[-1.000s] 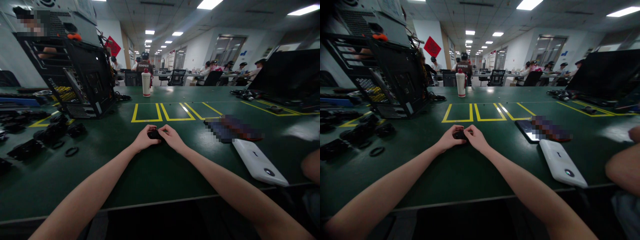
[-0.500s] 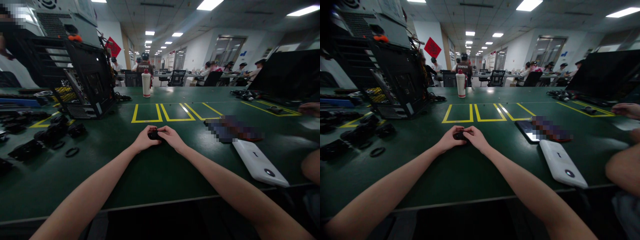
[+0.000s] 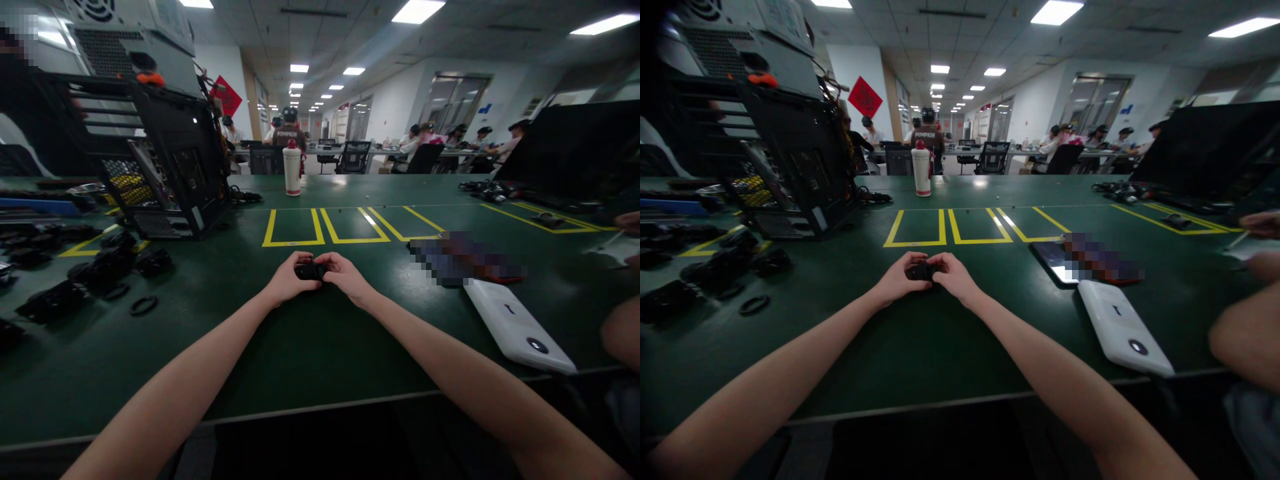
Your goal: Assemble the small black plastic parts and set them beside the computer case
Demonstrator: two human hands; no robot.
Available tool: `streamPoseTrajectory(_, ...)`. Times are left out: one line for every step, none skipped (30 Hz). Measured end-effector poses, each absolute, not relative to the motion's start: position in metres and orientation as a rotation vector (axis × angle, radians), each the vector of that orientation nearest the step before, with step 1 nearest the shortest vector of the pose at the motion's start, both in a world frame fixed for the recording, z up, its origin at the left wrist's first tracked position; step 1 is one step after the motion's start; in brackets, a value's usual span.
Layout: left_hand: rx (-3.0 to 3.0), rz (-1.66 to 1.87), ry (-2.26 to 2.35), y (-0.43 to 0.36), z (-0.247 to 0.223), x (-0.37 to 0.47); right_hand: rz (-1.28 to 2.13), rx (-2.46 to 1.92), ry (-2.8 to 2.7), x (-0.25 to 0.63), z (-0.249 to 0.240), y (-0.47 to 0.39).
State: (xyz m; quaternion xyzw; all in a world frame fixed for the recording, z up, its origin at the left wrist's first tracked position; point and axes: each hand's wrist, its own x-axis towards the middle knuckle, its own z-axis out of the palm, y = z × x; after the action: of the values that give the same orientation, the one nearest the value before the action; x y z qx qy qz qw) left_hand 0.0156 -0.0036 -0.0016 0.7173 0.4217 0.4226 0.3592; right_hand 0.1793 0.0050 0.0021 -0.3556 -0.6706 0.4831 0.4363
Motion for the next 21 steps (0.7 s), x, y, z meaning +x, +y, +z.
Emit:
streamPoseTrajectory(1.847, 1.084, 1.091, -0.004, -0.001, 0.016, 1.181, -0.912, -1.684, 0.180, 0.001, 0.006)
streamPoseTrajectory(1.845, 1.077, 1.095, -0.005, 0.000, 0.016, 1.152, -0.937, -1.699, 0.181, 0.000, 0.006)
streamPoseTrajectory(1.844, 1.072, 1.097, -0.005, 0.001, 0.016, 1.121, -0.959, -1.714, 0.182, -0.001, 0.007)
streamPoseTrajectory(1.844, 1.066, 1.100, -0.006, 0.001, 0.016, 1.090, -0.979, -1.731, 0.182, -0.002, 0.008)
streamPoseTrajectory(1.847, 1.060, 1.104, -0.006, 0.002, 0.016, 1.066, -0.996, -1.752, 0.182, -0.003, 0.008)
streamPoseTrajectory(1.849, 1.055, 1.111, -0.006, 0.002, 0.016, 1.050, -1.013, -1.776, 0.182, -0.004, 0.009)
streamPoseTrajectory(1.853, 1.049, 1.120, -0.007, 0.002, 0.016, 1.042, -1.028, -1.805, 0.182, -0.004, 0.008)
streamPoseTrajectory(1.859, 1.043, 1.128, -0.007, 0.002, 0.016, 1.035, -1.042, -1.841, 0.182, -0.004, 0.008)
streamPoseTrajectory(1.866, 1.039, 1.136, -0.007, 0.002, 0.016, 1.025, -1.053, -1.879, 0.182, -0.004, 0.008)
streamPoseTrajectory(1.876, 1.033, 1.142, -0.007, 0.001, 0.017, 1.008, -1.063, -1.914, 0.182, -0.004, 0.007)
streamPoseTrajectory(1.886, 1.029, 1.146, -0.007, 0.001, 0.017, 0.988, -1.071, -1.944, 0.182, -0.004, 0.006)
streamPoseTrajectory(1.896, 1.024, 1.146, -0.007, 0.001, 0.017, 0.969, -1.079, -1.967, 0.182, -0.003, 0.005)
streamPoseTrajectory(1.905, 1.018, 1.146, -0.007, 0.001, 0.017, 0.955, -1.086, -1.985, 0.182, -0.003, 0.004)
streamPoseTrajectory(1.911, 1.014, 1.148, -0.007, 0.002, 0.017, 0.944, -1.093, -2.001, 0.182, -0.002, 0.003)
streamPoseTrajectory(1.916, 1.009, 1.151, -0.008, 0.003, 0.017, 0.933, -1.100, -2.015, 0.183, -0.001, 0.002)
streamPoseTrajectory(1.919, 1.004, 1.157, -0.009, 0.004, 0.017, 0.921, -1.106, -2.031, 0.185, 0.000, 0.001)
streamPoseTrajectory(1.921, 0.995, 1.164, -0.010, 0.006, 0.017, 0.906, -1.110, -2.053, 0.186, 0.001, 0.000)
streamPoseTrajectory(1.924, 0.982, 1.171, -0.011, 0.008, 0.017, 0.886, -1.111, -2.083, 0.189, 0.002, -0.001)
streamPoseTrajectory(1.925, 0.969, 1.179, -0.013, 0.010, 0.017, 0.861, -1.108, -2.128, 0.192, 0.004, -0.002)
streamPoseTrajectory(1.928, 0.954, 1.183, -0.014, 0.012, 0.017, 0.826, -1.104, -2.182, 0.196, 0.006, -0.004)
streamPoseTrajectory(1.930, 0.939, 1.187, -0.015, 0.013, 0.018, 0.784, -1.103, -2.242, 0.199, 0.009, -0.005)
